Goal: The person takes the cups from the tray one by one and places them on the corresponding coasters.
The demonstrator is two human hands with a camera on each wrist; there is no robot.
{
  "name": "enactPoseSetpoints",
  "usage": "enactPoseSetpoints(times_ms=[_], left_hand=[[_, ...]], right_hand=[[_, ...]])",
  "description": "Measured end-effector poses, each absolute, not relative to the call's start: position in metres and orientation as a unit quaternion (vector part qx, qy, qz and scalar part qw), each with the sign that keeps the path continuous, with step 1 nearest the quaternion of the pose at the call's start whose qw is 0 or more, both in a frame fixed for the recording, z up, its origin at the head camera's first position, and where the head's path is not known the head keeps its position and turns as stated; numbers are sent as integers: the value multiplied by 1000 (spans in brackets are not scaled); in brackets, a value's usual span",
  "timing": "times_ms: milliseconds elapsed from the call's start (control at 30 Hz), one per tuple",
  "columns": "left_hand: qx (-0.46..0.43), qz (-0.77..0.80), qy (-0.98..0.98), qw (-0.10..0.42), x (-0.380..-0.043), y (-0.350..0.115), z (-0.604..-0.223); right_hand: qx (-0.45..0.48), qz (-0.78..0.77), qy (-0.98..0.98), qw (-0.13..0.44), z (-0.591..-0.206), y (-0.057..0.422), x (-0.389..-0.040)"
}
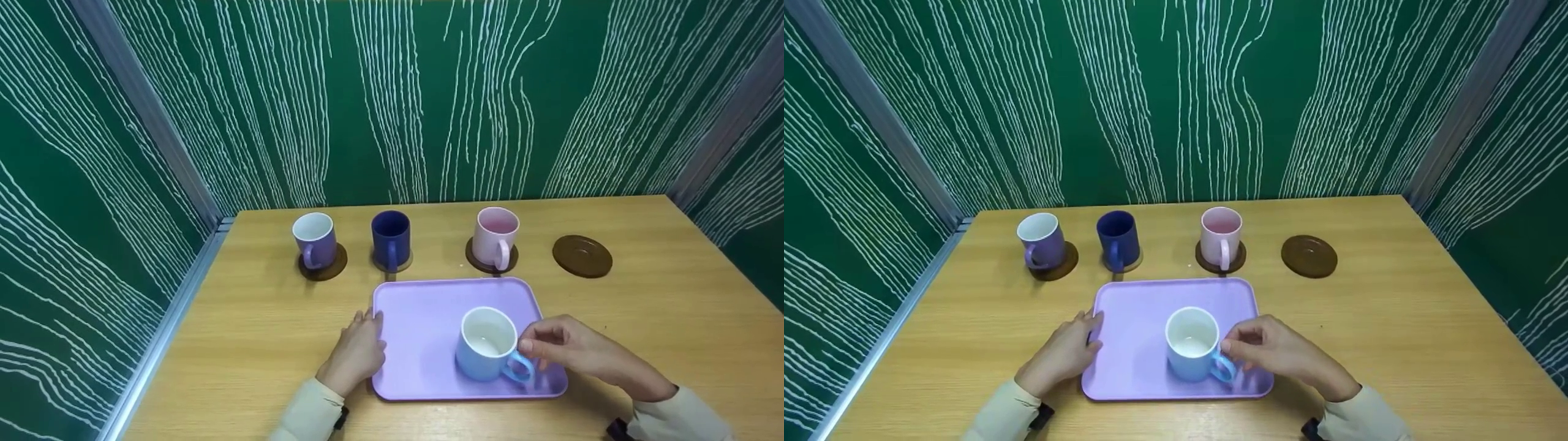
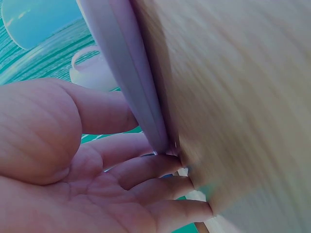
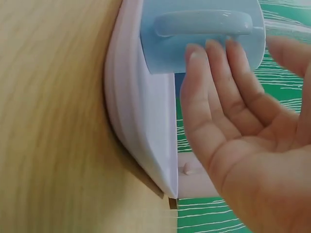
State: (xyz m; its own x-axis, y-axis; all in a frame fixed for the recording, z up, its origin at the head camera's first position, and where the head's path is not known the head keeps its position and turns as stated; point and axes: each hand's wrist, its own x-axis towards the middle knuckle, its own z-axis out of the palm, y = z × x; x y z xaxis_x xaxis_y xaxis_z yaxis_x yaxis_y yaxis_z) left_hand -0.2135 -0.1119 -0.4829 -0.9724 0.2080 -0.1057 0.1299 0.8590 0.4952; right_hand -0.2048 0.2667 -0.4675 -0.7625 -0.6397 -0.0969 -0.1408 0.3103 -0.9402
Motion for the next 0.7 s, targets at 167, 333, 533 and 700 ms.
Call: enactPoseSetpoints(times_ms=[167,333,533,700], left_hand=[[93,248,961,75,-214,-113,-485],[96,249,961,72,-214,-113,-487],[89,250,961,77,-214,-113,-486],[87,252,961,77,-214,-112,-485]], right_hand=[[-315,-556,725,256,-477,267,-203],[-335,-586,683,278,-484,266,-203],[-331,-596,675,283,-488,265,-204],[-350,-600,663,277,-489,265,-204]])
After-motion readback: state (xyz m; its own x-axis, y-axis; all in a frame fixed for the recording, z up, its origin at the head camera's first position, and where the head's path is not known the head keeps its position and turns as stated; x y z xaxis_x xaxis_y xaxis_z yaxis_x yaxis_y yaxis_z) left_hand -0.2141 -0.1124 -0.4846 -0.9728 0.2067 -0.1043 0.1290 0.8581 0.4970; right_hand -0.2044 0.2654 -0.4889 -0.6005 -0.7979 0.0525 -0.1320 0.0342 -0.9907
